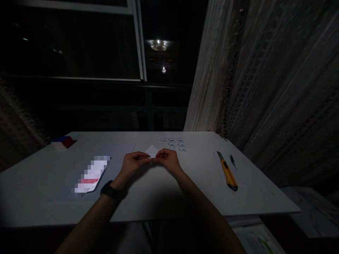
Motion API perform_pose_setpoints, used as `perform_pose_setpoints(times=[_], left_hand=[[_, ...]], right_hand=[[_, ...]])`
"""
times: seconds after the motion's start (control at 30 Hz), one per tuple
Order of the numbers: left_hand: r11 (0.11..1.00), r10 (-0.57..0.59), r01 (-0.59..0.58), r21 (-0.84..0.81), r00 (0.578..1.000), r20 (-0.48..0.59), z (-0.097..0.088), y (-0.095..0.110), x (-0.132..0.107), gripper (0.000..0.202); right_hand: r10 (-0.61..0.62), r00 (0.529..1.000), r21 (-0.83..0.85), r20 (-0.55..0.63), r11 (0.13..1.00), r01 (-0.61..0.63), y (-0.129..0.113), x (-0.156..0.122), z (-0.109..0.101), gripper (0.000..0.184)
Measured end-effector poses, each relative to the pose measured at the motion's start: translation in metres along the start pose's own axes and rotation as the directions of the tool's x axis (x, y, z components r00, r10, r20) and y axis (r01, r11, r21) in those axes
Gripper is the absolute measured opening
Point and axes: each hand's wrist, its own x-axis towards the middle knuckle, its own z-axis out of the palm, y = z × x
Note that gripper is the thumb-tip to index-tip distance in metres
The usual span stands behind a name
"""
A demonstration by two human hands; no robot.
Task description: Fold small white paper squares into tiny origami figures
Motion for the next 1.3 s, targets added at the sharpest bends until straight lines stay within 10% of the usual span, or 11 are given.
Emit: perform_pose_setpoints(times=[0.9, 1.3], left_hand=[[0.962, -0.016, -0.007, -0.273, 0.997, -0.082, 0.017, -0.016, -0.003, 0.042], [0.963, -0.073, 0.041, -0.265, 0.991, -0.111, 0.016, -0.012, -0.001, 0.052]], right_hand=[[0.274, 0.954, 0.254, -0.125, 0.938, -0.236, -0.008, -0.004, 0.014, 0.05], [0.183, 0.982, 0.225, -0.04, 0.96, -0.17, 0.001, -0.005, 0.015, 0.05]])
